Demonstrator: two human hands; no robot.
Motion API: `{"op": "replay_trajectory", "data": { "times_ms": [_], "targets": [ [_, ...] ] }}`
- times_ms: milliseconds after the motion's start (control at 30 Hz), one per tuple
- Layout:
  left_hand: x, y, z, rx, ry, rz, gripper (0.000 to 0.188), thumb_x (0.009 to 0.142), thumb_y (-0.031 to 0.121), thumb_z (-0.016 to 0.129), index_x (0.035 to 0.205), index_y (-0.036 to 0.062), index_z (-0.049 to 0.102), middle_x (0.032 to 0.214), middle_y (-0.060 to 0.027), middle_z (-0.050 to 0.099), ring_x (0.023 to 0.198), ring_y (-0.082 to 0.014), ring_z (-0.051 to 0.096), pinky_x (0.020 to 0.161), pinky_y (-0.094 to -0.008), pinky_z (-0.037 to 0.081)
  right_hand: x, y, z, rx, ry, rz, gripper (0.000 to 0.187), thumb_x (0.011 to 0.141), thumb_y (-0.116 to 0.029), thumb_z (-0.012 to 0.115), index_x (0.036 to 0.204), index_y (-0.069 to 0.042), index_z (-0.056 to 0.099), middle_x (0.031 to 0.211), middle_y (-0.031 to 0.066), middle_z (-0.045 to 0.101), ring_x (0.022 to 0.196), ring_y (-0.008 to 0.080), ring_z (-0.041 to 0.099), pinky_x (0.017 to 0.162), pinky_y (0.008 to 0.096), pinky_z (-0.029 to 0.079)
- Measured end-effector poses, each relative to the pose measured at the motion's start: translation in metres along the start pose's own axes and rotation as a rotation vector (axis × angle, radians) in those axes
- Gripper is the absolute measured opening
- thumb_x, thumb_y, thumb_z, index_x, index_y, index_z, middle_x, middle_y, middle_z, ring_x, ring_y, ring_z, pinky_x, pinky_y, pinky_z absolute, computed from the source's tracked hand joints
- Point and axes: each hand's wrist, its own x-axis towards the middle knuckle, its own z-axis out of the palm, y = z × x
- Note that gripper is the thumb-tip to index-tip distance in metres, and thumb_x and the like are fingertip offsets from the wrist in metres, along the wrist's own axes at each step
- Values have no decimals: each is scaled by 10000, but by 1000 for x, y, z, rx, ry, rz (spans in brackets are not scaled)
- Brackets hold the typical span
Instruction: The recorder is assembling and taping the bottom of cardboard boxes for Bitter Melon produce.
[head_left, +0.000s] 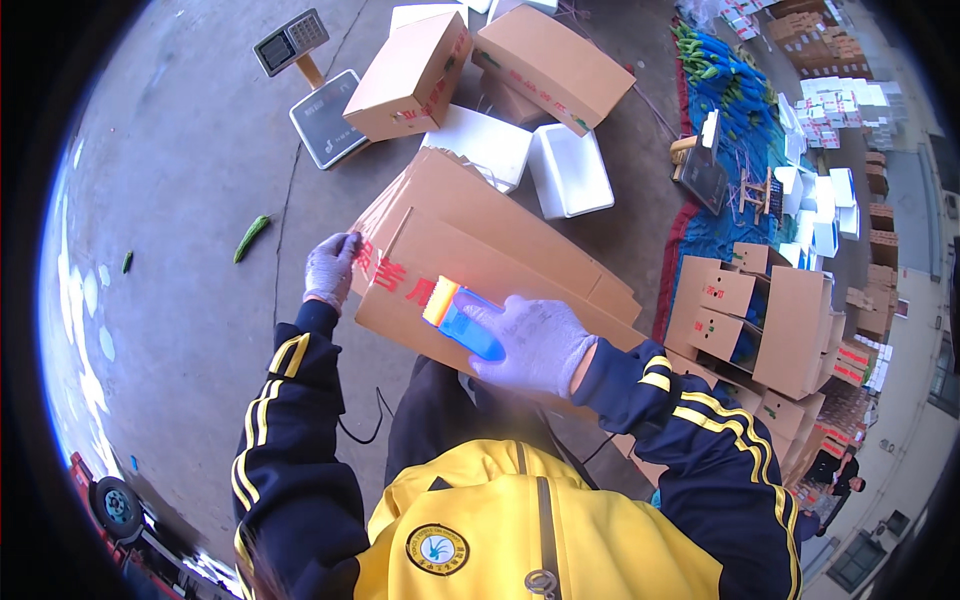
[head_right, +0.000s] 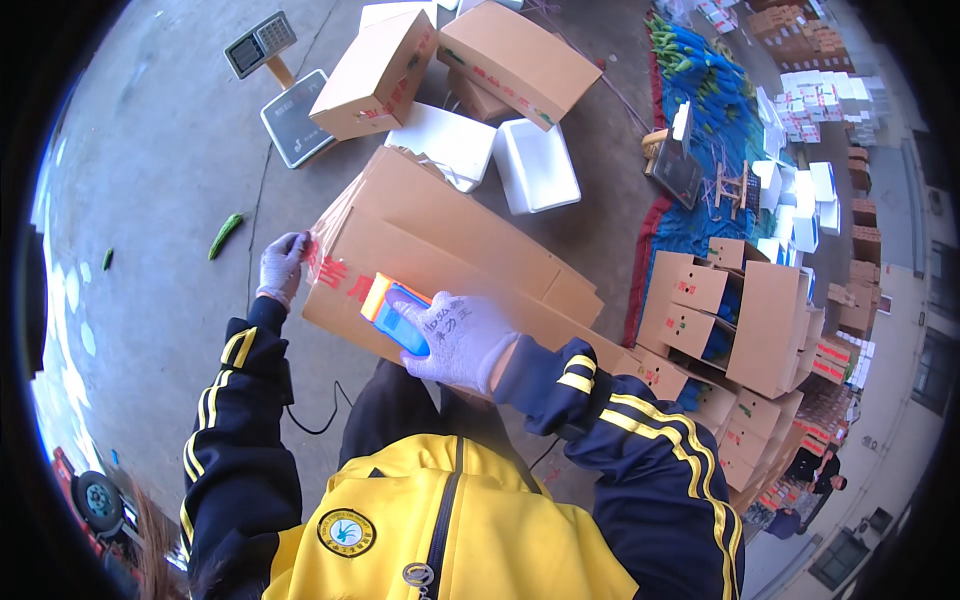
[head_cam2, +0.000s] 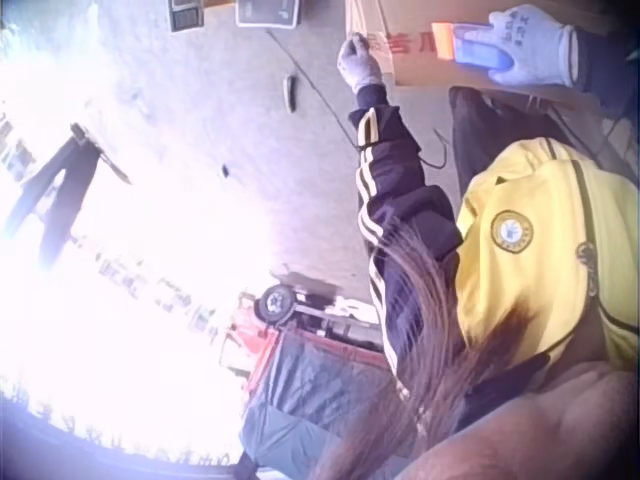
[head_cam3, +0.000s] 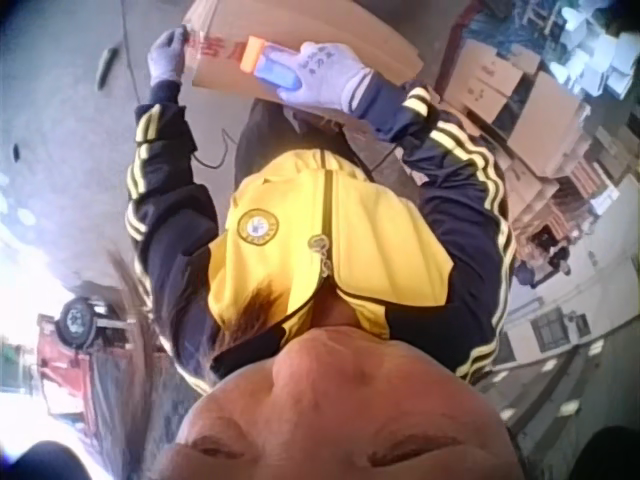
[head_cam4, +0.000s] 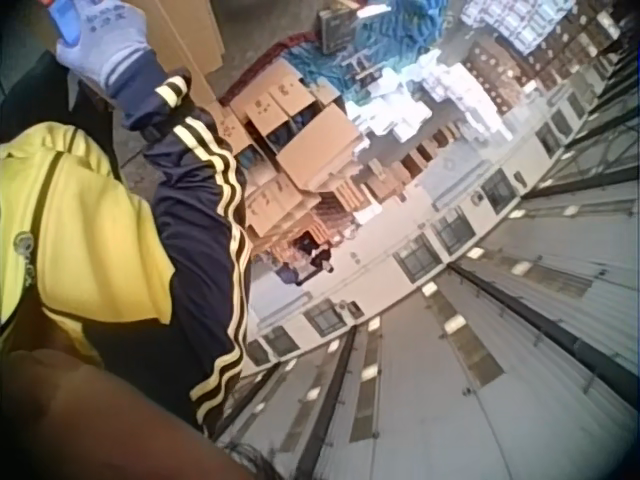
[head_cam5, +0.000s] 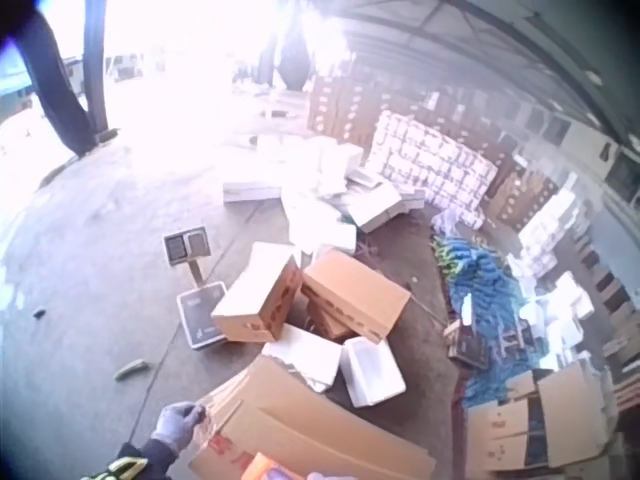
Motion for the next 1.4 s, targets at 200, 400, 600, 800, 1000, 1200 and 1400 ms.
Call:
{"op": "replay_trajectory", "data": {
  "times_ms": [200, 400, 600, 800, 1000, 1200, 1400],
  "targets": [
    [-3, -50, 46, 669, 61, -236, 567, 958, 498, 541, 1179, -11, 658, 1095, -250, 682, 1098, -367, 630, 947, -366, 471, 10, -10, -6, -5, -68, 21, 551, 827, -409, 627, 1289, -121, 543, 879, 211, 637, 795, 365, 657, 720, 471, 541],
    [-27, 56, 17, 124, -322, 21, 800, 906, 615, 538, 1426, 21, 413, 1188, -273, 632, 1138, -379, 610, 970, -413, 466, 13, 11, 7, -55, -37, 9, 522, 819, -390, 623, 1254, -109, 561, 904, 204, 648, 806, 358, 661, 743, 461, 536],
    [-65, 114, 32, 418, -123, 33, 615, 909, 546, 572, 1227, 20, 533, 1022, -222, 685, 974, -384, 669, 855, -459, 507, -19, 25, -4, 28, -67, -35, 495, 824, -344, 611, 1246, -92, 547, 844, 223, 648, 784, 372, 653, 724, 476, 528],
    [-70, 113, 32, 469, -56, 10, 594, 920, 542, 558, 1261, 56, 535, 1026, -193, 694, 975, -371, 674, 863, -442, 511, -161, 95, 6, -113, -308, 173, 628, 806, -383, 625, 1389, -212, 464, 911, 202, 648, 807, 343, 666, 732, 461, 542],
    [-78, 104, 67, 783, 236, 252, 624, 915, 500, 578, 1386, 102, 481, 1378, -205, 501, 1273, -406, 474, 1065, -530, 344, -209, 127, 24, -84, -206, 195, 687, 778, -440, 638, 1403, -200, 480, 868, 217, 633, 777, 355, 672, 681, 463, 540],
    [-203, 176, 182, 807, -584, 1025, 605, 880, 442, 618, 1420, 205, 484, 1539, -187, 317, 1420, -443, 255, 1152, -636, 124, -224, 153, 51, -61, -96, 142, 600, 777, -374, 624, 1342, -196, 530, 877, 196, 651, 782, 357, 665, 712, 456, 542],
    [-201, 166, 196, 947, -527, 1030, 564, 889, 508, 583, 1402, 287, 508, 1552, -145, 303, 1450, -408, 206, 1156, -659, 75, -343, 221, 76, -22, -77, 256, 768, 732, -418, 683, 1445, -268, 438, 855, 156, 605, 761, 313, 655, 699, 431, 541]
  ]
}}
